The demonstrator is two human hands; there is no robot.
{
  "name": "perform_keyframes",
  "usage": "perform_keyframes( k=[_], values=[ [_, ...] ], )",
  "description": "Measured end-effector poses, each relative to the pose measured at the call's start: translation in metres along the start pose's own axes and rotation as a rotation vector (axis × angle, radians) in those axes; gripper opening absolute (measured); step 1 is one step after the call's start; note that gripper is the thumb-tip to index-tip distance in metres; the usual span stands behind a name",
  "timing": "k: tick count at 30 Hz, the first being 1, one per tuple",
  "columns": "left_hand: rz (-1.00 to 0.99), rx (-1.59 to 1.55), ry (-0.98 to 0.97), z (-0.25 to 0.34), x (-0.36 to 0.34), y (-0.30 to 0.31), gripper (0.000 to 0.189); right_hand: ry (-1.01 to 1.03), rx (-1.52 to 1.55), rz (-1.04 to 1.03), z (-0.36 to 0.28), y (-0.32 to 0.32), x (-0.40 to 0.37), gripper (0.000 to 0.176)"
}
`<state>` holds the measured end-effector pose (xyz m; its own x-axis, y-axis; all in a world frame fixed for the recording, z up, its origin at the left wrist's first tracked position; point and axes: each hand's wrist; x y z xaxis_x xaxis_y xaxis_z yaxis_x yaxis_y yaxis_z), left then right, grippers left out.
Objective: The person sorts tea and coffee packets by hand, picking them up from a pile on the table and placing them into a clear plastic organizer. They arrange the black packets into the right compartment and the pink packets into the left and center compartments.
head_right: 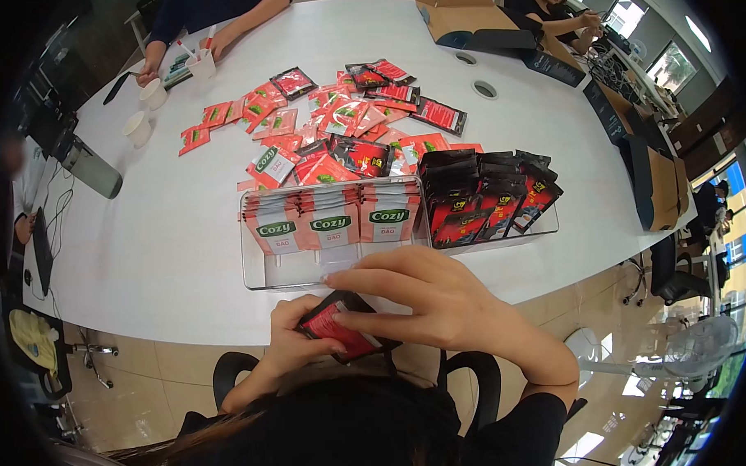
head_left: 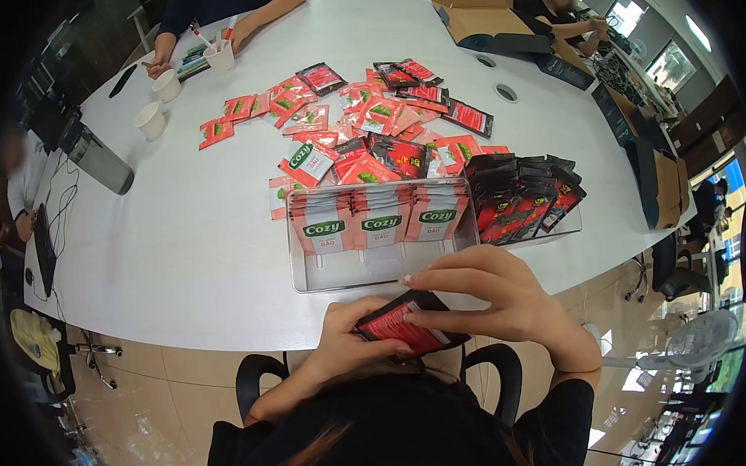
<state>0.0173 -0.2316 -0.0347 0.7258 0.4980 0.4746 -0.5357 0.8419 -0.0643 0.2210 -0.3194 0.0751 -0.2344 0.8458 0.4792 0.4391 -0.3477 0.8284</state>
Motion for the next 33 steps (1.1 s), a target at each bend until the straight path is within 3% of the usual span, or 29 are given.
perform_keyframes(
  k=[17,23,24,29,33],
  values=[
    [-0.035,-0.096,0.081,-0.001,0.002,0.002,0.028,0.035,0.003,0.02,0.003,-0.005,-0.012,0.027],
    [0.02,-0.162,0.054,-0.001,0.0,-0.001,0.026,-0.116,0.158,0.04,0.009,0.015,-0.026,0.019],
    [0.019,-0.176,0.034,0.001,0.001,0.0,0.028,-0.192,0.197,0.121,0.004,0.021,-0.027,0.012],
    [0.04,-0.37,-0.425,0.038,0.014,-0.003,0.036,-0.477,0.023,0.571,0.021,0.059,-0.064,0.017],
    [0.086,-0.656,-0.681,0.078,0.011,-0.014,0.036,-0.648,-0.382,0.511,0.039,0.078,-0.076,0.016]
  ],
)
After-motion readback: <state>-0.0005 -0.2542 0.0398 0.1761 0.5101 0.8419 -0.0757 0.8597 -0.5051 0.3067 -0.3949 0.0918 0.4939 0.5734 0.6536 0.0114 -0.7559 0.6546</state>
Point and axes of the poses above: each hand's wrist, its own x-axis towards the middle knuckle, its own y-axis out of the back of the hand, z = x × y, and after that the axes turned 12 degrees about -y, right-handed
